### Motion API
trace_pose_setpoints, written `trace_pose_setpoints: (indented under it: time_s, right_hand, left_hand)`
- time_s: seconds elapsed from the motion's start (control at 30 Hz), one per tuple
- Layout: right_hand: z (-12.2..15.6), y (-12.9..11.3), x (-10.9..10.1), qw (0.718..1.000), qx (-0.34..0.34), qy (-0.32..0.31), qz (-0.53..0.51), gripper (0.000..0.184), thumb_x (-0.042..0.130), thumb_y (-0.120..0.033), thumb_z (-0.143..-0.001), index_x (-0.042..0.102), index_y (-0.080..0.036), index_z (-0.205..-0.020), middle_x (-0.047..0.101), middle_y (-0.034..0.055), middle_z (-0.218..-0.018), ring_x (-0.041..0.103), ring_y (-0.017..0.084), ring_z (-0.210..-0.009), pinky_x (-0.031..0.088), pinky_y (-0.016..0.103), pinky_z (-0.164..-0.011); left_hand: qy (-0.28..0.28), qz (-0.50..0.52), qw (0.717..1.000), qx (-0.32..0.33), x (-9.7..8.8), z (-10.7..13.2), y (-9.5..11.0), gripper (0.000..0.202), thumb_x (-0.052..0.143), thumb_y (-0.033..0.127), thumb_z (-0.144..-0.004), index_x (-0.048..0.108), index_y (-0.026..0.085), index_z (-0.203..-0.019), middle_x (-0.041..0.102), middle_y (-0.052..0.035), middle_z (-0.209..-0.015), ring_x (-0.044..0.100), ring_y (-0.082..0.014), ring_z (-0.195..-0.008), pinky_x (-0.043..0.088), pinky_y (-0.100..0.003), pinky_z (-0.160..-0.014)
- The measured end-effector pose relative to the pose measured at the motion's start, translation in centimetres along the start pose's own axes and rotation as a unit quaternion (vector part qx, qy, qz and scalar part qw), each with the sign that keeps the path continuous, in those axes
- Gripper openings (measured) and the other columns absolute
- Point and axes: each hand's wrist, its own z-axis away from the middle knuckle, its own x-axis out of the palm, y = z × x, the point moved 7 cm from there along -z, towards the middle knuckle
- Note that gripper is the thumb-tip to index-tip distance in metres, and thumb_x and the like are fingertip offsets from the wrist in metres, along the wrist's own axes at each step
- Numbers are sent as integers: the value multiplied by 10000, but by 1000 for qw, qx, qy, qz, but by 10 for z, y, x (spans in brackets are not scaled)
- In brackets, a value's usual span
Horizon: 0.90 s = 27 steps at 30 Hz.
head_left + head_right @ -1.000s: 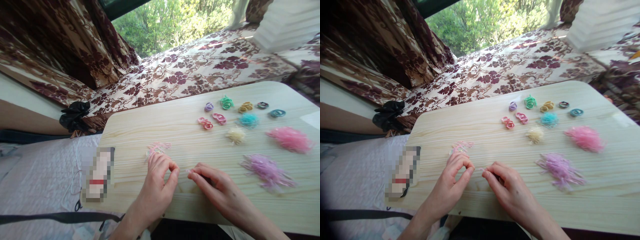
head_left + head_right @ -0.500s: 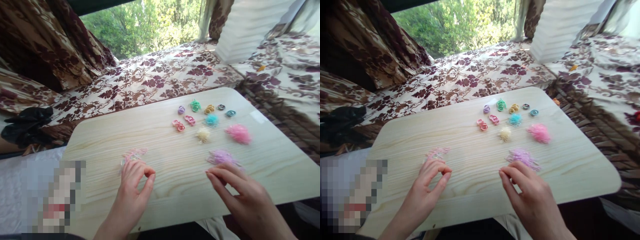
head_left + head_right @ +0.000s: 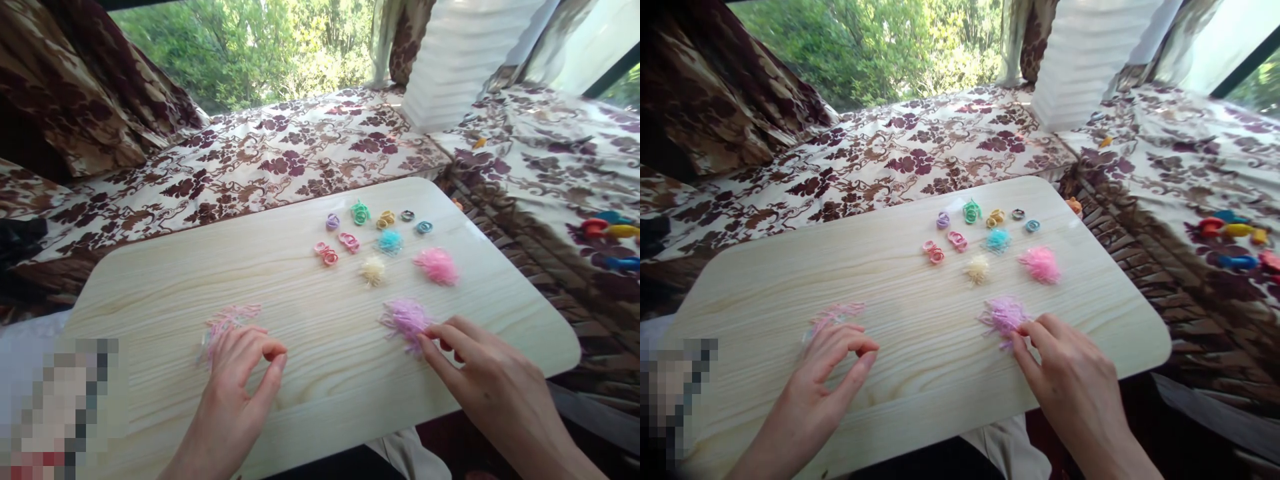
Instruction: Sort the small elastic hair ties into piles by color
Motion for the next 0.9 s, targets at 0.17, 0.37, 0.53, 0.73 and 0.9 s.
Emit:
trace_pose_setpoints:
  time_s: [0.17, 0.37, 0.53, 0.73, 0.9]
  right_hand:
    - [0, 2, -8, 1000, 11, 19, -4, 358, 379, -432, -984, 632, -244, -816, 665, 13, -776, 642, 168, -631, 395, 293, -514]
    - [-1, -9, -16, 997, 12, 20, -68, 293, 424, -487, -967, 619, -270, -948, 675, 16, -917, 659, 157, -680, 461, 282, -549]
    - [-24, -74, 16, 975, -111, 11, -191, 228, 445, -373, -979, 634, -249, -944, 679, 35, -893, 673, 158, -744, 493, 267, -627]
    - [-43, -153, 49, 947, -199, -14, -252, 298, 378, -271, -991, 655, -232, -890, 664, 21, -808, 645, 123, -675, 487, 235, -615]
    - [-45, -158, 54, 953, -206, -11, -222, 303, 378, -281, -986, 656, -232, -876, 671, 16, -818, 654, 126, -675, 479, 238, -596]
  left_hand:
    - [4, 3, 1000, 1, -1, -3, -1, 124, 524, 247, -897, 620, 255, -818, 650, 0, -845, 561, -223, -970, 404, -402, -916]
    - [2, -34, 999, 4, 1, -4, 2, 174, 492, 193, -921, 616, 244, -810, 638, -4, -821, 557, -206, -904, 345, -471, -1010]
    - [30, -88, 995, -20, -6, 5, -4, 188, 501, 138, -924, 627, 235, -823, 618, 4, -827, 550, -186, -935, 227, -520, -1120]
    - [76, -121, 986, -81, -32, 30, -28, 180, 521, 110, -908, 641, 238, -867, 635, 3, -832, 559, -191, -939, 224, -538, -1113]
    - [117, -133, 977, -119, -48, 45, -45, 152, 568, 120, -886, 663, 239, -877, 653, 4, -819, 567, -205, -946, 238, -546, -1099]
